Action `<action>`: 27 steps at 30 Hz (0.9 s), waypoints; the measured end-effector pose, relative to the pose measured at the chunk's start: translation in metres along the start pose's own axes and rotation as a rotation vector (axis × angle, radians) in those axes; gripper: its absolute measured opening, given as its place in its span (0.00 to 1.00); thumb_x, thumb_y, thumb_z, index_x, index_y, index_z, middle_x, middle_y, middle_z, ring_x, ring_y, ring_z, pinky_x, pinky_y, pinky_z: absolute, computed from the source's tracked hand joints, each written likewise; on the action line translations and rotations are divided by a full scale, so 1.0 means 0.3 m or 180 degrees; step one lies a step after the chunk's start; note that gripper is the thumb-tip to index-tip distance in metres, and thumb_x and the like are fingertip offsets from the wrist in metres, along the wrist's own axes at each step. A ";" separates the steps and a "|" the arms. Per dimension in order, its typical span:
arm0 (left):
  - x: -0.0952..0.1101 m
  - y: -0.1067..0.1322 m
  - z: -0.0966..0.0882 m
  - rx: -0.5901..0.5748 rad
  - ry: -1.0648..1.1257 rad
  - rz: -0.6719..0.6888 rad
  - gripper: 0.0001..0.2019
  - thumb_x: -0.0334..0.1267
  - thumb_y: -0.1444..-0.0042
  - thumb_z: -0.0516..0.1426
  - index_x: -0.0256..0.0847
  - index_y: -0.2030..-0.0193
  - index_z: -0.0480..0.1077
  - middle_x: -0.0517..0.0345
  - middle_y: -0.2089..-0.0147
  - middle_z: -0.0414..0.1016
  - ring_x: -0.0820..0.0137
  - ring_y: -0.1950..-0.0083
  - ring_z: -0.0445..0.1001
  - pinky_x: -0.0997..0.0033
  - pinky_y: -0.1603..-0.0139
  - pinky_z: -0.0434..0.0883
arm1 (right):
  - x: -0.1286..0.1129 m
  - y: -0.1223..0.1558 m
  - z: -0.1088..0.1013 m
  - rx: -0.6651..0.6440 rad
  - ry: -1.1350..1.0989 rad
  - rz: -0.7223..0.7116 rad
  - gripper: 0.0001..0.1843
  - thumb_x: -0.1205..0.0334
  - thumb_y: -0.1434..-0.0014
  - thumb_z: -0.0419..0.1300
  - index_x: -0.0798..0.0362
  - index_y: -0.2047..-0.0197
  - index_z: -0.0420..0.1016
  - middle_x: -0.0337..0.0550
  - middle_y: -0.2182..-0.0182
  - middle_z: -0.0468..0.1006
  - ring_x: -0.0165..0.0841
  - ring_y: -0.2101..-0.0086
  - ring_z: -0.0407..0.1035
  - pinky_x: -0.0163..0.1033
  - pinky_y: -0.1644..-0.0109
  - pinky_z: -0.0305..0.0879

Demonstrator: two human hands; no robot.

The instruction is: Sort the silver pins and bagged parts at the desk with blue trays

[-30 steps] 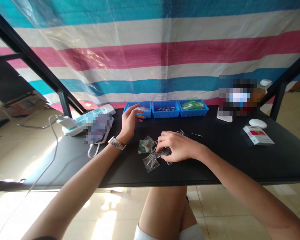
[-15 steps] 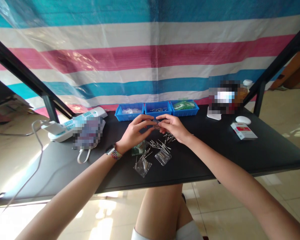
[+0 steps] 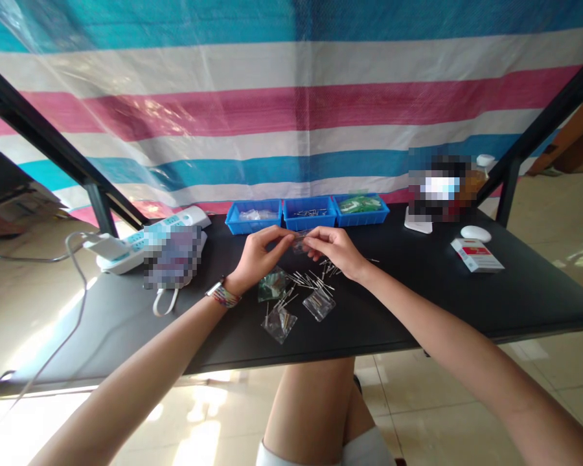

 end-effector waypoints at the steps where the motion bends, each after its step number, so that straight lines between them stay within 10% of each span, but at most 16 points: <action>1: 0.008 0.000 -0.003 0.0024 0.0005 0.0091 0.13 0.41 0.27 0.57 0.40 0.46 0.81 0.51 0.57 0.84 0.66 0.59 0.82 0.68 0.56 0.78 | 0.008 0.001 -0.002 0.0012 -0.0072 0.0106 0.19 0.46 0.47 0.75 0.53 0.66 0.81 0.41 0.69 0.83 0.30 0.71 0.74 0.34 0.68 0.70; 9: 0.073 0.001 -0.002 -0.0029 -0.0357 0.0813 0.11 0.35 0.31 0.62 0.44 0.45 0.82 0.47 0.42 0.81 0.61 0.42 0.80 0.58 0.39 0.77 | 0.018 0.014 0.004 -0.0028 -0.0567 0.0518 0.22 0.45 0.50 0.77 0.54 0.64 0.82 0.44 0.68 0.84 0.29 0.72 0.75 0.34 0.68 0.71; 17: -0.127 -0.017 -0.069 0.0725 0.0577 -0.0727 0.19 0.51 0.34 0.64 0.37 0.48 0.83 0.49 0.58 0.86 0.63 0.58 0.83 0.64 0.57 0.81 | -0.038 0.032 0.033 -0.0374 0.0055 -0.0047 0.18 0.47 0.38 0.66 0.54 0.62 0.84 0.45 0.67 0.85 0.33 0.68 0.77 0.37 0.63 0.71; 27: -0.335 0.006 -0.182 0.1726 0.1129 -0.1454 0.27 0.44 0.39 0.68 0.37 0.36 0.75 0.50 0.59 0.86 0.67 0.64 0.85 0.70 0.62 0.81 | -0.098 0.161 0.215 -0.1473 0.2266 -0.1916 0.18 0.66 0.35 0.64 0.51 0.42 0.82 0.49 0.43 0.84 0.47 0.37 0.71 0.57 0.31 0.65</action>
Point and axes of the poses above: each hand's wrist, its own y-axis away from the middle knuckle, its own z-axis out of the palm, x = y × z, the point moved 8 cm from there along -y, towards the middle knuckle
